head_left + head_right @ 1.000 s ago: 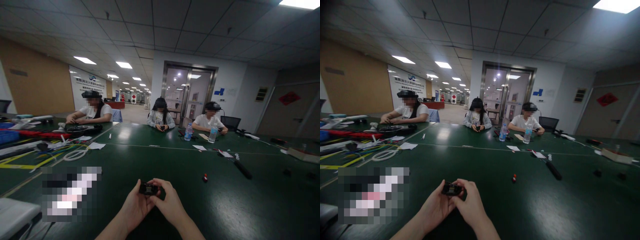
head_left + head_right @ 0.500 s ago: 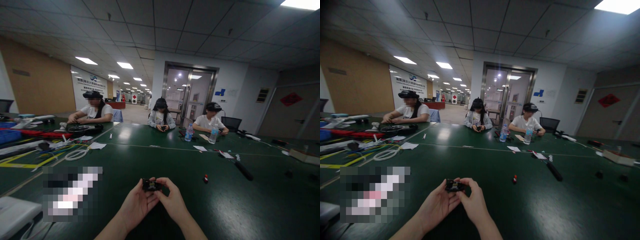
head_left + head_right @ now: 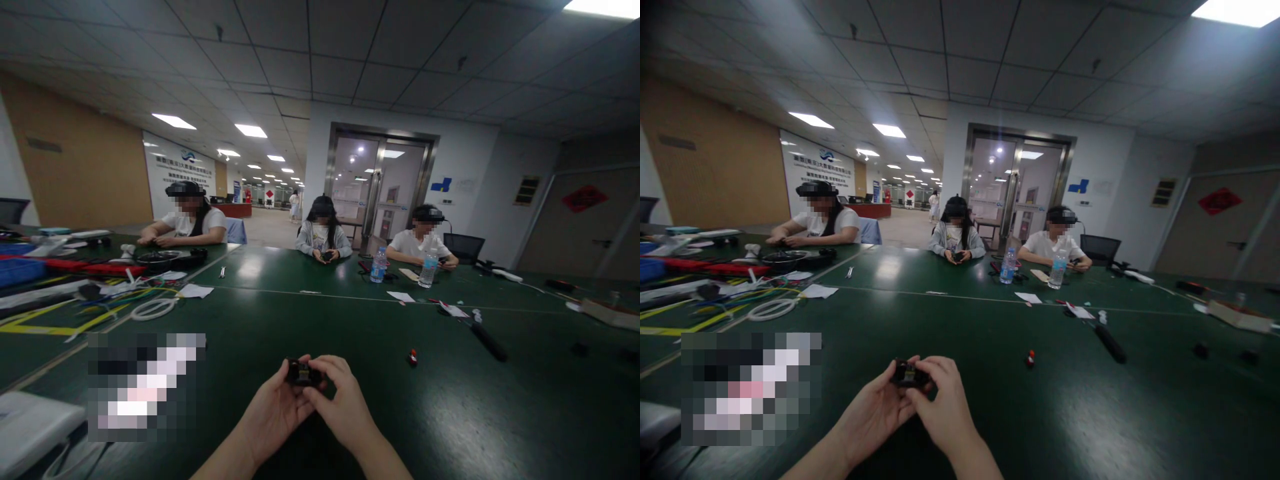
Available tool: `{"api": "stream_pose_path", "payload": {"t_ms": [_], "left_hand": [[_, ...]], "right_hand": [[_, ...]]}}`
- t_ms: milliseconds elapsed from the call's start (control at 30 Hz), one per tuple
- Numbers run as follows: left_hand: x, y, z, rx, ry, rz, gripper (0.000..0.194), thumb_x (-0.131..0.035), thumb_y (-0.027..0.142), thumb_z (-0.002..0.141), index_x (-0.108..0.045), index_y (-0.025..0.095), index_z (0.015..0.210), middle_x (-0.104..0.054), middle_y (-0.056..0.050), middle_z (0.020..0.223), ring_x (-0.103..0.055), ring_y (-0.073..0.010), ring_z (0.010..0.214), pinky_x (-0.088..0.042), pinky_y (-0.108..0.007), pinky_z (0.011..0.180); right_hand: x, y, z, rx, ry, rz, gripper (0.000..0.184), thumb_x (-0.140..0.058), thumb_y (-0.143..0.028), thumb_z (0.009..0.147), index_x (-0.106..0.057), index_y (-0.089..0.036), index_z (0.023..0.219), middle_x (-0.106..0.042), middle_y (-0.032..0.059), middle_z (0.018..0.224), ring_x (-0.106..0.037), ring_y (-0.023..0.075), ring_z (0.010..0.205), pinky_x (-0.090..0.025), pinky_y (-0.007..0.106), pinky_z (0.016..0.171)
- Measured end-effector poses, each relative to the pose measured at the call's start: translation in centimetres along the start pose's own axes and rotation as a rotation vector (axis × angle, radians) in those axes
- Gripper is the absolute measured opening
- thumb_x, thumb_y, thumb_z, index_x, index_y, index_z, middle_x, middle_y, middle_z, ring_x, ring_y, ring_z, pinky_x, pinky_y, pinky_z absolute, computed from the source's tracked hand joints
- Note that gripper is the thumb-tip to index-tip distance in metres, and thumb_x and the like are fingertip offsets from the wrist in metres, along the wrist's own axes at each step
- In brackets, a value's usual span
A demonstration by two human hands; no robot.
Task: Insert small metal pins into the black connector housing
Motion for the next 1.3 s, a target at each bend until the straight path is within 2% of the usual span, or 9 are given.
{"api": "stream_pose_path", "payload": {"t_ms": [167, 300, 533, 733, 967, 1300], "left_hand": [[-0.1, -0.2, -0.1, 0.016, 0.001, -0.024, 0.032, -0.036, 0.034, 0.091, -0.057, 0.013, 0.103, -0.062, -0.013, 0.099, -0.060, -0.0237, 0.096, -0.045, -0.031, 0.078], [0.0, -0.3, -0.1, 0.017, -0.001, -0.025, 0.030, -0.036, 0.032, 0.091, -0.057, 0.013, 0.103, -0.063, -0.012, 0.098, -0.061, -0.0228, 0.093, -0.045, -0.031, 0.079], [-0.3, -0.3, -0.2, 0.001, 0.030, 0.006, 0.028, -0.038, 0.029, 0.091, -0.057, 0.013, 0.103, -0.065, -0.010, 0.091, -0.064, -0.0180, 0.076, -0.046, -0.030, 0.074], [-0.4, -0.3, -0.2, 0.005, 0.051, 0.007, 0.027, -0.039, 0.029, 0.090, -0.056, 0.013, 0.104, -0.065, -0.011, 0.091, -0.064, -0.0204, 0.081, -0.046, -0.031, 0.075], [0.2, -0.3, 0.1, 0.010, 0.048, 0.017, 0.025, -0.045, 0.030, 0.087, -0.055, 0.014, 0.104, -0.064, -0.011, 0.095, -0.062, -0.0233, 0.089, -0.045, -0.034, 0.080], [0.2, -0.3, 0.2, -0.009, 0.083, -0.001, 0.025, -0.047, 0.030, 0.085, -0.059, 0.012, 0.098, -0.066, -0.012, 0.092, -0.064, -0.0218, 0.080, -0.045, -0.036, 0.083]], "right_hand": [[-0.1, -0.5, -0.1, 0.006, -0.047, -0.070, 0.034, -0.059, -0.015, 0.067, -0.061, -0.027, 0.098, -0.056, 0.0039, 0.103, -0.048, 0.0199, 0.100, -0.043, 0.033, 0.081], [0.0, -1.0, -0.2, 0.035, -0.074, -0.099, 0.030, -0.057, -0.016, 0.069, -0.063, -0.027, 0.096, -0.058, 0.0028, 0.099, -0.047, 0.0198, 0.099, -0.041, 0.033, 0.082], [0.1, -1.2, -0.1, 0.055, -0.078, -0.059, 0.030, -0.056, -0.017, 0.069, -0.064, -0.031, 0.094, -0.060, 0.0020, 0.093, -0.048, 0.0221, 0.095, -0.040, 0.036, 0.080], [0.0, -1.0, -0.1, 0.045, -0.060, -0.004, 0.029, -0.057, -0.016, 0.068, -0.065, -0.032, 0.091, -0.060, 0.0032, 0.092, -0.048, 0.0236, 0.095, -0.040, 0.038, 0.082], [0.1, -0.5, 0.0, -0.020, -0.001, 0.084, 0.032, -0.056, -0.012, 0.065, -0.064, -0.029, 0.091, -0.058, 0.0035, 0.098, -0.050, 0.0212, 0.096, -0.042, 0.035, 0.081], [0.9, -0.5, 0.3, -0.049, 0.065, 0.231, 0.025, -0.059, -0.017, 0.066, -0.066, -0.024, 0.090, -0.061, 0.0042, 0.096, -0.054, 0.0210, 0.095, -0.040, 0.038, 0.088]]}}
Point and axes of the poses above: each hand's wrist, its own z-axis towards the middle knuckle, its own x-axis out of the back of the hand, y = z × x, the point moved 3 cm from there along z, towards the middle knuckle
